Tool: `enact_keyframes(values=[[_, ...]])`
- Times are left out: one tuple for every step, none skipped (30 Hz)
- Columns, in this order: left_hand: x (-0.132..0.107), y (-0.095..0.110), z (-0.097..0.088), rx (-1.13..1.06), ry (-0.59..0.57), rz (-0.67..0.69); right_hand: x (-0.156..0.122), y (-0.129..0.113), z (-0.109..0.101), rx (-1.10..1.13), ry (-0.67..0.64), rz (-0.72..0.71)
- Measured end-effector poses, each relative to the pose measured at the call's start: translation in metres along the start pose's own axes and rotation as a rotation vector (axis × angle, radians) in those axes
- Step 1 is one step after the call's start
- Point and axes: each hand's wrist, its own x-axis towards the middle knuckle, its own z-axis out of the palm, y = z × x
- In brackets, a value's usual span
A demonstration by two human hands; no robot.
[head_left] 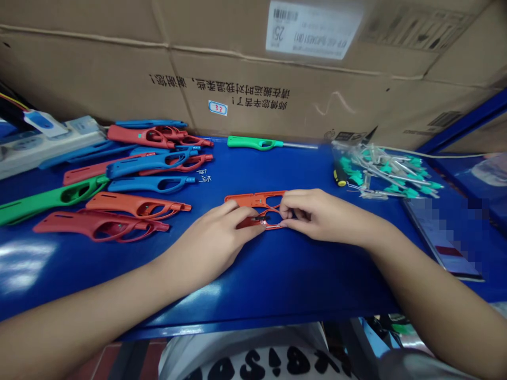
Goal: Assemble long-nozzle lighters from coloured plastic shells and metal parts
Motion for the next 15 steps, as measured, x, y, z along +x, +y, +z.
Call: enact_keyframes(values=[[0.0002,0.0003,-0.0005,0.004,-0.007,0.001,-0.0001,0.0004,0.0002,-0.012,0.001,-0.010],[0.0004,0.0007,-0.0011,0.007,-0.012,0.001,-0.0002,0.0006,0.0003,-0.024,-0.003,-0.021],[0.0006,0.0010,-0.0016,0.010,-0.014,0.001,-0.0003,0.0007,0.0004,-0.036,-0.008,-0.032],[0.0007,0.0012,-0.0020,0.013,-0.014,0.002,-0.0004,0.0007,0.0005,-0.048,-0.018,-0.041],[0.0008,0.0013,-0.0023,0.016,-0.013,0.003,-0.0005,0.0006,0.0006,-0.057,-0.027,-0.046],[0.0007,0.0013,-0.0024,0.019,-0.013,0.003,-0.0005,0.0005,0.0007,-0.065,-0.035,-0.047],[0.0006,0.0012,-0.0024,0.021,-0.016,0.003,-0.0004,0.0004,0.0009,-0.071,-0.040,-0.046],[0.0005,0.0011,-0.0022,0.022,-0.020,0.001,-0.0003,0.0004,0.0012,-0.074,-0.040,-0.043],[0.0003,0.0010,-0.0020,0.019,-0.023,-0.002,-0.0002,0.0004,0.0014,-0.076,-0.038,-0.040],[0.0001,0.0008,-0.0016,0.012,-0.022,-0.008,0.0000,0.0005,0.0017,-0.076,-0.036,-0.039],[0.0000,0.0007,-0.0011,0.002,-0.019,-0.016,0.0001,0.0006,0.0019,-0.076,-0.035,-0.038],[0.0000,0.0006,-0.0006,-0.010,-0.012,-0.023,0.0002,0.0005,0.0020,-0.077,-0.034,-0.039],[0.0000,0.0005,0.0000,-0.023,-0.006,-0.029,0.0003,0.0004,0.0021,-0.078,-0.032,-0.040],[0.0001,0.0003,0.0004,-0.037,0.001,-0.032,0.0002,0.0002,0.0021,-0.081,-0.032,-0.040],[0.0003,0.0002,0.0009,-0.049,0.006,-0.033,0.0001,-0.0002,0.0020,-0.086,-0.032,-0.038]])
